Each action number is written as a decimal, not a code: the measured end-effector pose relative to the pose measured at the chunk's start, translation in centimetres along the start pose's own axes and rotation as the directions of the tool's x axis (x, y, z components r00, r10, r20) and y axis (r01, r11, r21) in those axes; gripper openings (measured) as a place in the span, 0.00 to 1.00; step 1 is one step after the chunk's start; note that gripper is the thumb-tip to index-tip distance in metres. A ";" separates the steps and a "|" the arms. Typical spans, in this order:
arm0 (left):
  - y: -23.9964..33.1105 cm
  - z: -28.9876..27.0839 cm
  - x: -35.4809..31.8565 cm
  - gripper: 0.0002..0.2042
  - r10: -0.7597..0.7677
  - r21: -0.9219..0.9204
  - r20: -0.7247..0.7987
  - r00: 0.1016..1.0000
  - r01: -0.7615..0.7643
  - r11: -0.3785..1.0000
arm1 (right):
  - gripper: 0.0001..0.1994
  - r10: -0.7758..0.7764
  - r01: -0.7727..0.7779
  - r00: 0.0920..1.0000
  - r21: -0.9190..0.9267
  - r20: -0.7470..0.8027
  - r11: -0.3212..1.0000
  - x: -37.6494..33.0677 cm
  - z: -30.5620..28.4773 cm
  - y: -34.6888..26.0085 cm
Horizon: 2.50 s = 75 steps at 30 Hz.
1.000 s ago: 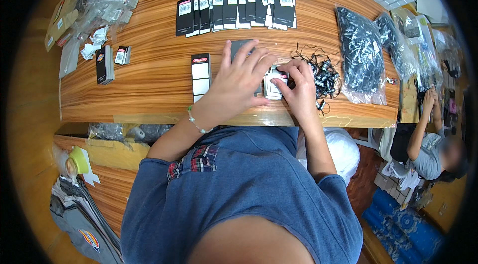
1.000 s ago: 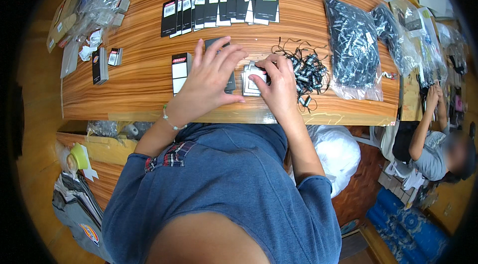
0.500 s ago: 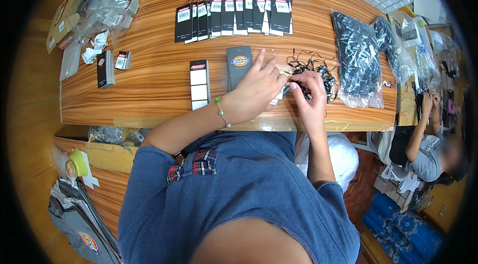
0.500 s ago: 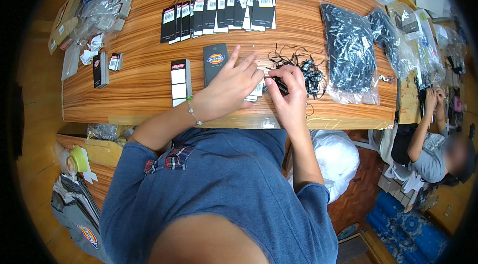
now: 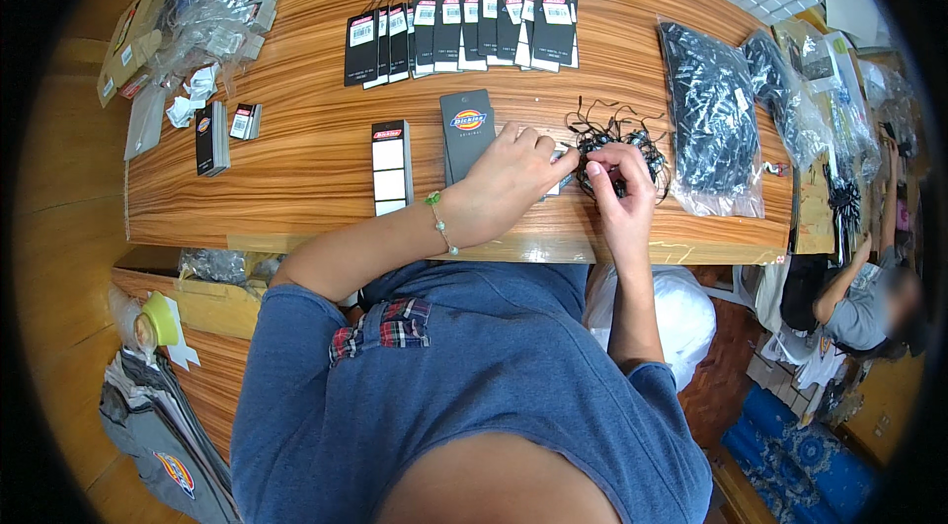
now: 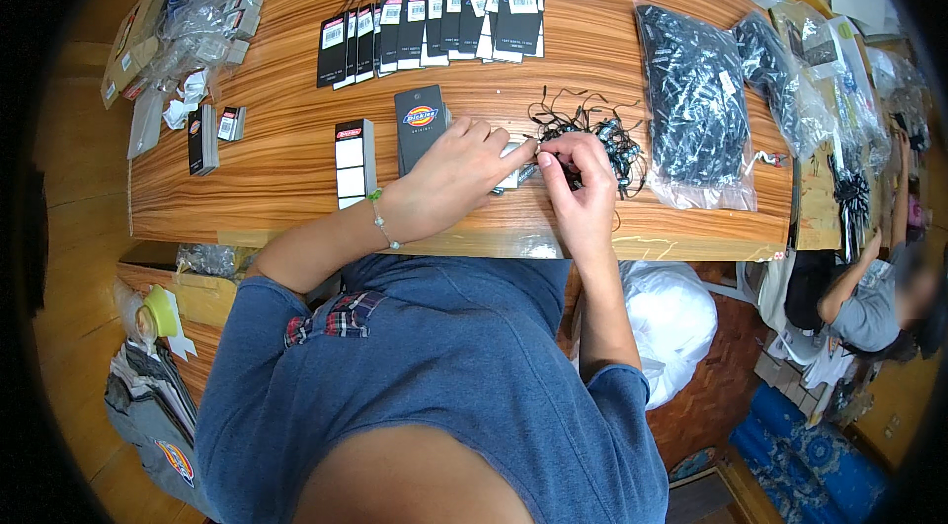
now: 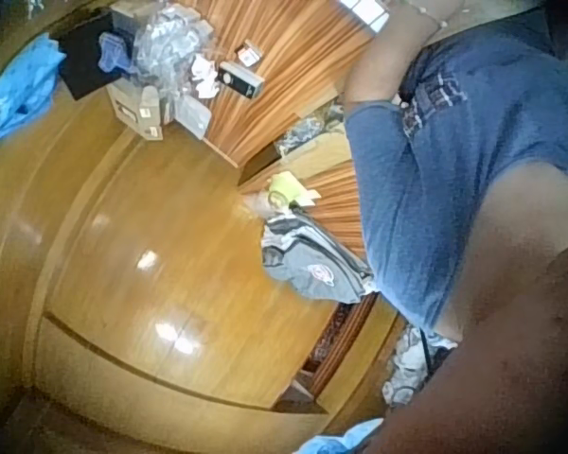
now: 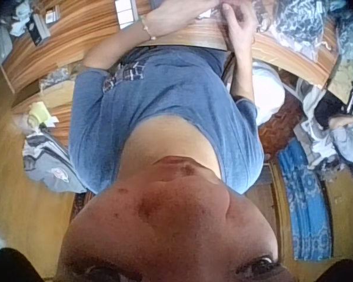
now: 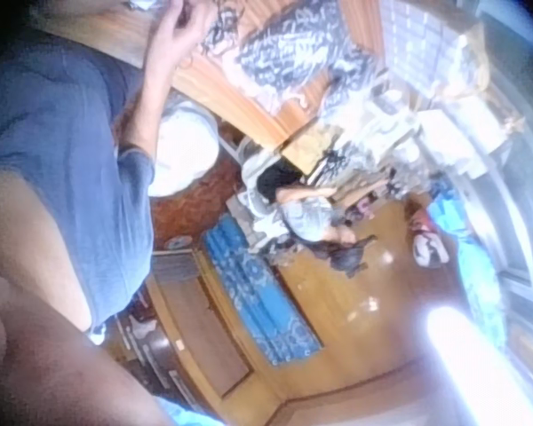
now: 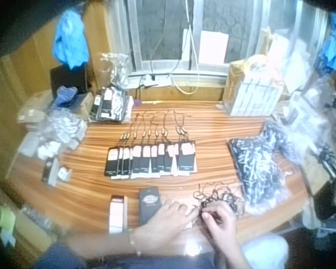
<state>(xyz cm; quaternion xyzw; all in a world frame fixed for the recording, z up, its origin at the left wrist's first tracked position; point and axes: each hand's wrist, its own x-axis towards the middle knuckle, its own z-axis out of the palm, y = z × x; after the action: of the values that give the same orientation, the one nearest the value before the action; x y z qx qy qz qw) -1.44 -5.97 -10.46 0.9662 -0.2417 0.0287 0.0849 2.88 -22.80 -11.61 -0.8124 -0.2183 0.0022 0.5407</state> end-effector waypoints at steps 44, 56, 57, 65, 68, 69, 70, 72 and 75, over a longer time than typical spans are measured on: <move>-0.8 -2.4 1.6 0.39 -0.003 -0.549 -0.069 0.998 -0.035 0.835 | 0.16 0.273 -0.412 0.911 0.717 0.309 0.563 -0.8 1.4 0.4; -2.4 -3.8 0.8 0.47 -0.172 -0.995 -0.092 0.981 -0.099 -0.028 | 0.27 0.143 -0.548 0.821 0.833 0.552 -0.070 1.3 3.1 -3.2; -2.4 -4.0 0.8 0.47 -0.208 -0.993 -0.105 0.972 -0.115 -0.038 | 0.26 0.161 -0.534 0.828 0.843 0.537 -0.066 1.5 3.3 -3.4; -3.4 -3.7 0.1 0.37 -0.310 -0.919 0.066 0.948 -0.063 -0.390 | 0.19 -0.430 0.436 0.898 -0.058 0.091 0.898 3.7 0.7 -6.8; -2.6 -2.8 0.0 0.40 -0.171 -0.849 0.106 0.980 0.000 -0.528 | 0.19 -0.446 0.463 0.842 0.020 0.305 0.886 4.2 1.2 -5.4; -2.4 -2.5 -0.2 0.41 -0.138 -0.778 0.127 0.982 0.013 -0.628 | 0.19 -0.430 0.441 0.849 0.034 0.308 0.897 4.0 1.2 -5.3; -2.4 -2.5 -0.2 0.40 -0.114 -0.762 0.129 0.985 0.025 -0.647 | 0.20 -0.414 0.420 0.855 0.050 0.313 0.906 3.6 1.1 -5.3; -2.1 -2.6 -0.3 0.40 -0.071 -0.723 0.140 0.988 0.053 -0.689 | 0.22 -0.404 0.381 0.871 0.135 0.280 0.915 2.9 1.5 -5.6; -1.9 -1.9 -0.6 0.40 -0.083 -0.746 0.160 0.984 0.066 -0.663 | 0.22 -0.260 0.221 0.931 0.172 0.255 0.960 1.7 2.1 -5.7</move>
<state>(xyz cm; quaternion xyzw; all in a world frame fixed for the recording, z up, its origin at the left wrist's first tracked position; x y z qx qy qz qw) -1.11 -3.71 -8.94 0.3414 -0.0375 -0.2106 0.9153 1.88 -18.51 -7.10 -0.7310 -0.3887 0.0641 0.5571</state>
